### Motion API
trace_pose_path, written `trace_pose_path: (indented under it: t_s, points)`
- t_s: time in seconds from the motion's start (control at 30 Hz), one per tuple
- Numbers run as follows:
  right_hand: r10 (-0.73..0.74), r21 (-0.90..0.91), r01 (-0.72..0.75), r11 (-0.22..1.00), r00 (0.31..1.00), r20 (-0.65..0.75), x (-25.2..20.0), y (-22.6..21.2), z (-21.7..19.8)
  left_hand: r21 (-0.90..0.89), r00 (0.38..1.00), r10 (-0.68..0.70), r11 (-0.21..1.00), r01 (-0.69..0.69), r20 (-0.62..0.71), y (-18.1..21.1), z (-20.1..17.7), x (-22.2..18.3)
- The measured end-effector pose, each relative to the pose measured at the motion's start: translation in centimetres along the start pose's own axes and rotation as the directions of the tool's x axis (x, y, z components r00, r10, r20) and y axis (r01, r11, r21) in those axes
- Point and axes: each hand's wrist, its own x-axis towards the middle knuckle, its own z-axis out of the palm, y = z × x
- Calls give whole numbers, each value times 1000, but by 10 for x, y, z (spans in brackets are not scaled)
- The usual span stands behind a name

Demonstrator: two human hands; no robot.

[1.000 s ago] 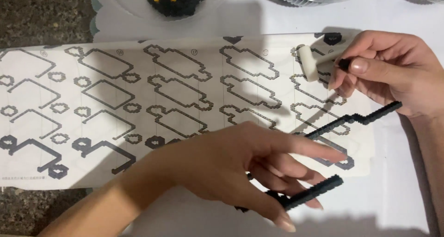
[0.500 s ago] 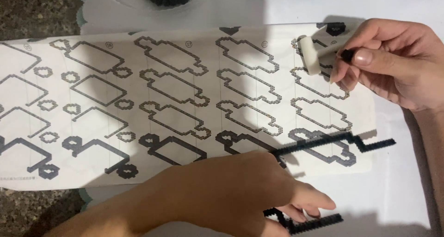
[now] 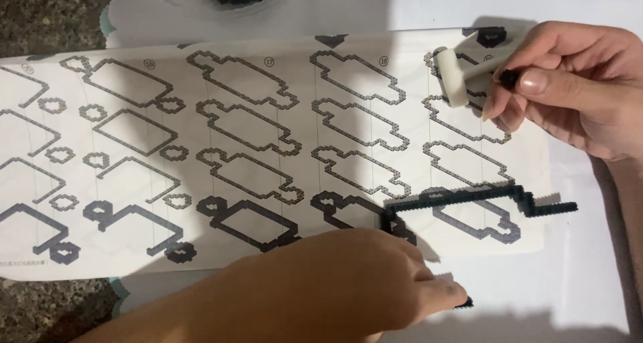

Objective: Assembling a model using small interlocking plastic blocks by following a printed pattern and using a pressing tool.

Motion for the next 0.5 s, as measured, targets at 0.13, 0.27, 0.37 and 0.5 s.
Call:
trace_pose_path:
  t_s: [0.13, 0.27, 0.37, 0.5]
  points:
    - [-9, -5, 9, 1000, 1000, 11, 1, 0, 1, -16, 999, 20, 1000, -21, -47, 7, -6, -5]
    - [-33, 10, 33, 999, 999, 21, 1, 1, 2, -38, 995, -91, 995, 92, 30, 9, -9, -4]
    - [-15, 5, 15, 1000, 1000, 13, 1, -1, 3, 92, 995, 25, 996, -16, -100, 5, -5, -4]
    - [-5, -19, 5, 1000, 1000, -13, 0, 0, 4, 119, 991, 43, 993, -27, -130, 2, -4, -2]
